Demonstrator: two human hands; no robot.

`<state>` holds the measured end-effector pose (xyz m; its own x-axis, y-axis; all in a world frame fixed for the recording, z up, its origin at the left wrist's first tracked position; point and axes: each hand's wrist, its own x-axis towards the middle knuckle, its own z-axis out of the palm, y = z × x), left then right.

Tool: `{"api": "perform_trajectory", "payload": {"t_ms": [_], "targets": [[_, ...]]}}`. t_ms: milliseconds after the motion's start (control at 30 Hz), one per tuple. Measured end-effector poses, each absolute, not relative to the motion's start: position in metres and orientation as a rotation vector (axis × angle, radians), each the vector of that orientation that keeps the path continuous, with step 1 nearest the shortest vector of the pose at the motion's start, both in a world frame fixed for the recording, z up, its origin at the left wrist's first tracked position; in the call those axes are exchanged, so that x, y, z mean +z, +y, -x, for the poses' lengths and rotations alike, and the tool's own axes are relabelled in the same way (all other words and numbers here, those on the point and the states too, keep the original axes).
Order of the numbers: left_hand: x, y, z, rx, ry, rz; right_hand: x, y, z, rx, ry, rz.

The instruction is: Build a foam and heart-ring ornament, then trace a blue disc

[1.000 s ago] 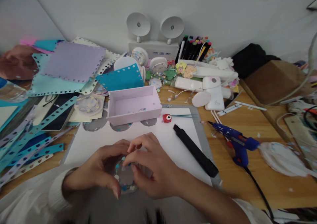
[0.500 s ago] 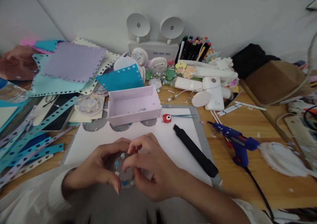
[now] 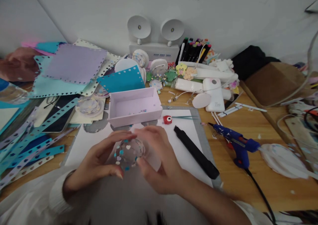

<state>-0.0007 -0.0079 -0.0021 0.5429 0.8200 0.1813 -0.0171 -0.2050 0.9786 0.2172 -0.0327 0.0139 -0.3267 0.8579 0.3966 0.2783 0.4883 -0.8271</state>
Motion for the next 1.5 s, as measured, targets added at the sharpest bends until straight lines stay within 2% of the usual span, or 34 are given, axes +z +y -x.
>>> {"api": "perform_trajectory", "payload": {"t_ms": [200, 833, 1033, 1267, 1400, 1500], "targets": [[-0.008, -0.010, 0.003, 0.853, 0.807, -1.647, 0.006, -0.029, -0.214, 0.936, -1.717, 1.167], [-0.015, -0.008, 0.002, 0.992, 0.778, -1.477, -0.021, -0.022, -0.204, 0.939, -1.884, 1.205], [-0.013, -0.006, 0.004, 1.035, 0.712, -1.528, -0.014, -0.016, -0.202, 1.384, -1.320, 1.010], [-0.008, -0.012, 0.005, 1.110, 0.836, -1.916, -0.009, -0.019, -0.204, 1.599, -1.243, 0.874], [-0.004, -0.013, 0.006, 1.221, 0.890, -2.048, -0.012, -0.022, -0.206, 1.533, -1.347, 0.860], [-0.003, -0.014, 0.006, 1.270, 0.891, -1.981, -0.012, -0.023, -0.210, 1.246, -1.465, 0.839]]}}
